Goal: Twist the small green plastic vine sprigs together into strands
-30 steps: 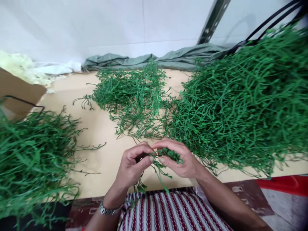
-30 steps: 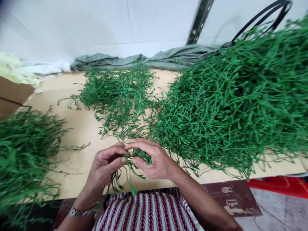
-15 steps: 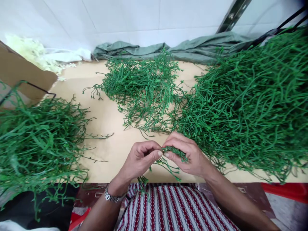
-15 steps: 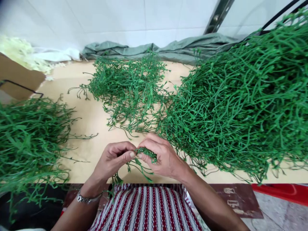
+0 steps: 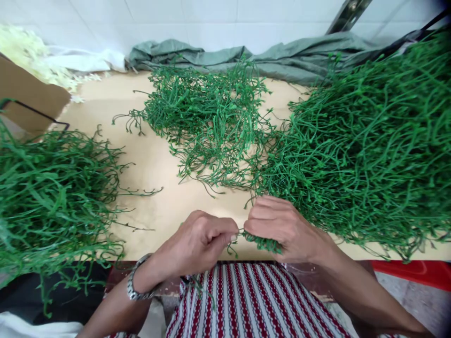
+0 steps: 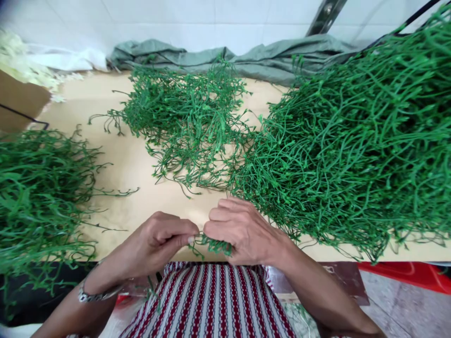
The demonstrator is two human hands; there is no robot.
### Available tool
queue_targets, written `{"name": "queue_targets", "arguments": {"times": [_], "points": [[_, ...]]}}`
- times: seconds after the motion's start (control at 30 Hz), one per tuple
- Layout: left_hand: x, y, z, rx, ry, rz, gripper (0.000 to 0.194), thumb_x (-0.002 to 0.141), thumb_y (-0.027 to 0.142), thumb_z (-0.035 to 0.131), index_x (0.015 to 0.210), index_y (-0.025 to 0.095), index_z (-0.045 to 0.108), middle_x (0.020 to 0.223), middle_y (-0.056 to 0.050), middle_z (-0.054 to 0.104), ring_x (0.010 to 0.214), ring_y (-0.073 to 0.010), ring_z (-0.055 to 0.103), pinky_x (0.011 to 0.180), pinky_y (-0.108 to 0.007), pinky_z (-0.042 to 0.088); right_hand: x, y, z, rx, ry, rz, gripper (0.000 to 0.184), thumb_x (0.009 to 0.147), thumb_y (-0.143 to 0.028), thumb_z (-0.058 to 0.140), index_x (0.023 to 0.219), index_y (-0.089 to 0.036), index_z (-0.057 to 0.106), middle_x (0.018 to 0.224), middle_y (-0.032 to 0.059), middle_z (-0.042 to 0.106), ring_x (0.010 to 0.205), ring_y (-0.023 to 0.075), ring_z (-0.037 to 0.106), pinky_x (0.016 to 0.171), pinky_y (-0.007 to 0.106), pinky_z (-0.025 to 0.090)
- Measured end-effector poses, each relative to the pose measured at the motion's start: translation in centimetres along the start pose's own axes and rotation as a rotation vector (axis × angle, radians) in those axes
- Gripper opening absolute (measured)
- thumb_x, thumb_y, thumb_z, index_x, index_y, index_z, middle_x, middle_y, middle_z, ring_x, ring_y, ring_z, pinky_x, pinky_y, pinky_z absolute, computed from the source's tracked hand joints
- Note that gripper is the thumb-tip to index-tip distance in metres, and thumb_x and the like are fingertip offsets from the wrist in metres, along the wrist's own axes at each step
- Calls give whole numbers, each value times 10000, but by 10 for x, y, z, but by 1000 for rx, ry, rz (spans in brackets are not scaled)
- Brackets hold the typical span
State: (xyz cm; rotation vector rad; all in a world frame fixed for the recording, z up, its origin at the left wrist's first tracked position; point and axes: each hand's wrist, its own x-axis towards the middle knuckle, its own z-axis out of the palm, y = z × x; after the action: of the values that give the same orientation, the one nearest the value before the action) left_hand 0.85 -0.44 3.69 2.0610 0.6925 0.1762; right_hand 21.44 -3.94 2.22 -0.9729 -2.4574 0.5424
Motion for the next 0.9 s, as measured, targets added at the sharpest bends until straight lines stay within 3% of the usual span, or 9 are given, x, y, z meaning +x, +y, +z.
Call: {"name": "queue_targets", "arguments": {"times": [0.17,0.5,0.67,0.7,0.77,0.9], "points": [[-7,10,-5,83,46,85,216,813,91,411,647,145,538,503,28,445,478,-81,374,495,-229,257,-3,-7,-7,32,59,-47,437,903,-389,228,654,-184,523,598,29,484,599,162,377,582,316,275],[-12,10,-7,-50,51,98,227,781,98,460,587,175,548,474,13,461,469,-108,429,511,-251,310,-6,-14,-7,89,61,-76,460,914,-374,203,640,-200,528,542,25,456,534,164,380,525,330,287],[-19,5,-20,-101,211,16,222,792,122,464,616,172,591,509,-8,514,480,-109,442,498,-243,322,-23,-9,-27,245,278,80,159,857,-210,433,771,-227,566,603,11,532,555,154,473,561,333,357],[-17,4,-21,-122,219,-8,210,797,137,468,637,166,600,529,-12,528,489,-107,446,496,-238,325,-25,-7,-29,250,274,72,113,830,-176,473,806,-225,571,643,17,556,590,160,499,581,336,373],[-9,2,-19,-179,171,-59,198,807,158,471,660,149,605,545,-8,526,496,-97,439,488,-224,322,-24,-5,-29,228,264,67,105,810,-144,498,843,-215,568,700,33,570,649,172,518,606,340,389],[9,-6,-7,-373,138,-156,210,814,223,488,650,122,572,551,17,456,514,-77,385,481,-199,308,-8,-3,-16,248,394,206,114,833,-137,494,911,-200,547,724,28,544,650,149,510,560,285,394]]}}
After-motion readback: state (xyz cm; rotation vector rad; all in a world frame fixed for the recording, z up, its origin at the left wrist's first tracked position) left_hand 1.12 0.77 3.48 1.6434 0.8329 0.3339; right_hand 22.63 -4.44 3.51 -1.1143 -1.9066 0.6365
